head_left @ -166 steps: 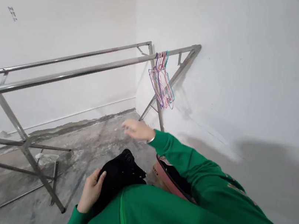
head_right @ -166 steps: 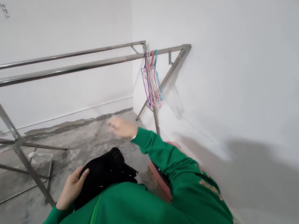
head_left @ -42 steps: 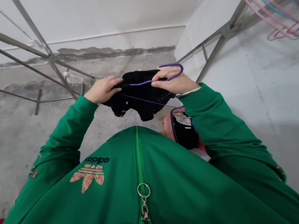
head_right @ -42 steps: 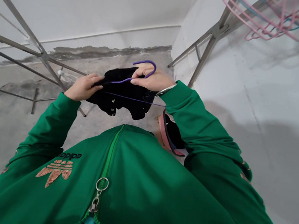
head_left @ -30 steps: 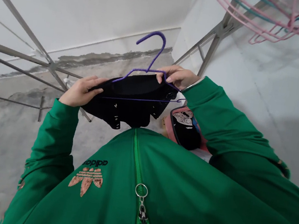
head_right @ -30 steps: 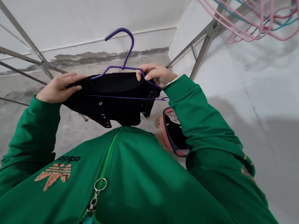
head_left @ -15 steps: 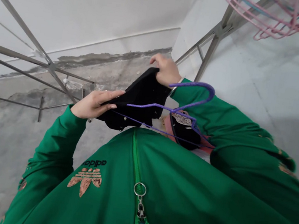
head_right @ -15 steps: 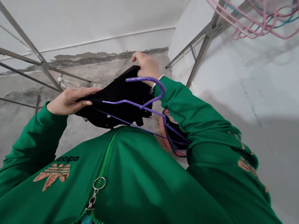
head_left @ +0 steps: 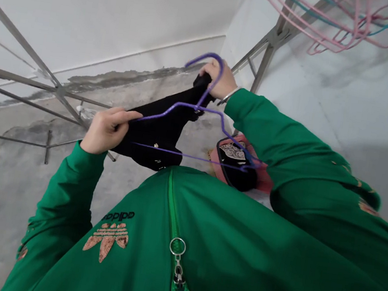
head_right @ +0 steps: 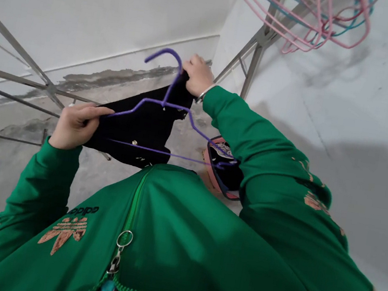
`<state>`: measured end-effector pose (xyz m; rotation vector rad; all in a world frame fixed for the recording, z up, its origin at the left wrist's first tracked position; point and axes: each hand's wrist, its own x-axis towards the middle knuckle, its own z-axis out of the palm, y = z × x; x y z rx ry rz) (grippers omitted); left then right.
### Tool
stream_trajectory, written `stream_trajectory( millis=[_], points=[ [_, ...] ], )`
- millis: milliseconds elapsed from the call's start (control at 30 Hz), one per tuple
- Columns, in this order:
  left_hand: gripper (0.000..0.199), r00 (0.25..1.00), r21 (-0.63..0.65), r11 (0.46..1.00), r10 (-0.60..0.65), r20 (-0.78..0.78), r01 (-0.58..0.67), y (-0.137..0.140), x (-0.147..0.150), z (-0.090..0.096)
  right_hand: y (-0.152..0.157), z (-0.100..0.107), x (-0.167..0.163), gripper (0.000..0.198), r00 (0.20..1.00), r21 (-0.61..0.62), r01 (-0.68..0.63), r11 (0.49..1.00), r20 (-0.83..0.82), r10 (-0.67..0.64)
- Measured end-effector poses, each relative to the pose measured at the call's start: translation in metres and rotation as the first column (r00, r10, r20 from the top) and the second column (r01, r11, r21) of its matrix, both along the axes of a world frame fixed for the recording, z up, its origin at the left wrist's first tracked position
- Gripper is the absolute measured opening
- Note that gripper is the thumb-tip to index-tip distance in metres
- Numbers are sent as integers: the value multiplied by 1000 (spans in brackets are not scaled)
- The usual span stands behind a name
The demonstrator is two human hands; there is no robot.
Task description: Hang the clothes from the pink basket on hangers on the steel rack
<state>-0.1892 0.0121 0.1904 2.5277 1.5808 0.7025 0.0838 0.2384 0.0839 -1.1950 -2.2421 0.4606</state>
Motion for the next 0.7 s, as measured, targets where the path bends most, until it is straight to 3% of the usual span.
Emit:
stream_trajectory(
  millis=[133, 233, 400, 567, 633, 700],
  points=[
    [40, 925, 96, 962, 272, -265, -255, -2, -13, 0, -5, -19, 27, 26, 991, -42, -114, 993, -75, 111],
    [40, 830, 153, 921, 389, -400, -358, -1, -14, 0, -10, -23, 36, 40, 995, -116, -96, 989, -39, 92],
    [39, 756, 204, 878, 477, -448, -434, 3, -14, -2, -18, -25, 41, 54, 985, -166, -17, 986, 166, 45],
    [40, 727, 246, 846, 532, -434, -473, 9, -21, -11, -49, -7, 41, 47, 949, -239, 85, 967, 317, -5],
    [41, 717, 258, 833, 552, -425, -489, 9, -26, -14, -72, 9, 38, 37, 921, -326, 19, 945, 374, 111],
    [41, 716, 263, 827, 562, -415, -496, 8, -31, -16, -97, 24, 34, 27, 838, -456, -163, 875, 404, 367]
  ],
)
